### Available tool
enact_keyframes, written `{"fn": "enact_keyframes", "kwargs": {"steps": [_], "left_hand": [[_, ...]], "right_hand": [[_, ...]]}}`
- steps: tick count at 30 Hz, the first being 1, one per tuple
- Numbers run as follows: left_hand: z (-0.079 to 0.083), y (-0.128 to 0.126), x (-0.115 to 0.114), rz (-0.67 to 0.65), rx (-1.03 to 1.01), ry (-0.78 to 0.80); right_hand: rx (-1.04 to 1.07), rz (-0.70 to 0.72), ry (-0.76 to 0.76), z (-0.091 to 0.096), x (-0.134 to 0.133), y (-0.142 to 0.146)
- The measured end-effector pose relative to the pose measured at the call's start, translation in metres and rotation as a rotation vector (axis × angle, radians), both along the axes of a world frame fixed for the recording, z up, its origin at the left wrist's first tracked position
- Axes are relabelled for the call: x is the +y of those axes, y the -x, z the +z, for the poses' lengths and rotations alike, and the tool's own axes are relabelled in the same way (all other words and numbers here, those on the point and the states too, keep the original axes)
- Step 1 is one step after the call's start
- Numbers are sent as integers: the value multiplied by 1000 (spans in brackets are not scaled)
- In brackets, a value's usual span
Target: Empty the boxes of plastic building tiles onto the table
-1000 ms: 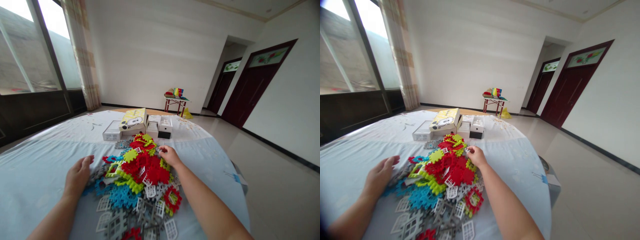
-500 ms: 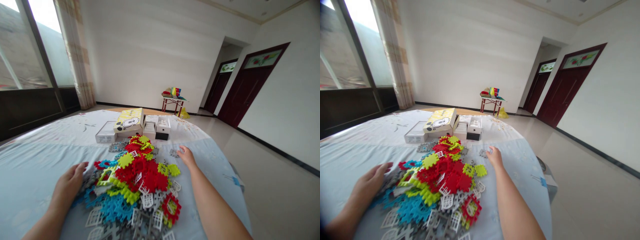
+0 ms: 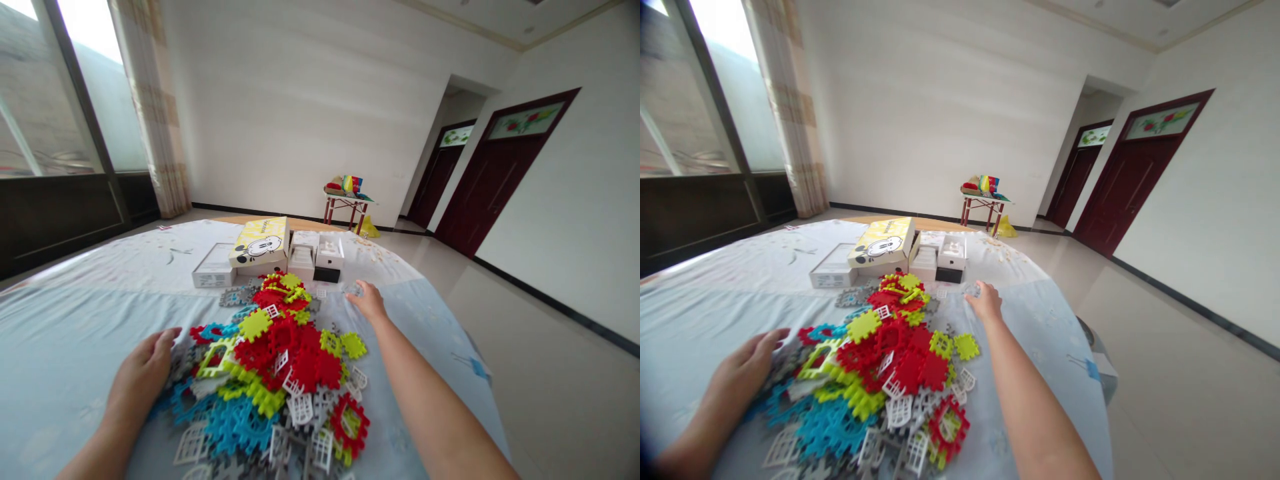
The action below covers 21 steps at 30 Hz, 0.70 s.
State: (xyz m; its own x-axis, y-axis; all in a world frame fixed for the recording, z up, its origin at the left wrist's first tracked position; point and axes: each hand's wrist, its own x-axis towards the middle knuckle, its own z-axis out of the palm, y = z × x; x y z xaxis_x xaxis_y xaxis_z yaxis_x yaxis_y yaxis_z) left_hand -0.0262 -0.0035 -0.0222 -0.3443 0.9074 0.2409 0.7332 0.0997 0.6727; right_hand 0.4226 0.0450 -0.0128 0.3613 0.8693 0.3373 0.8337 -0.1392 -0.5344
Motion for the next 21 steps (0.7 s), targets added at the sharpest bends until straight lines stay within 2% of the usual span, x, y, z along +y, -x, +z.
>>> {"fn": "enact_keyframes", "kwargs": {"steps": [2, 4, 9, 12, 17, 21], "left_hand": [[0, 0, 0, -9, -47, 62], [0, 0, 1, -11, -58, 74], [2, -3, -1, -18, -37, 70], [4, -4, -2, -19, -29, 66], [5, -4, -3, -16, -34, 74], [5, -4, -2, -9, -15, 80]], "right_hand": [[-14, -4, -2, 3, 1, 7], [-15, 53, -7, 3, -1, 16], [25, 337, -15, 2, -5, 50], [81, 455, 8, 5, -2, 71], [125, 491, 6, 8, -1, 89], [110, 459, -1, 6, -11, 76]]}}
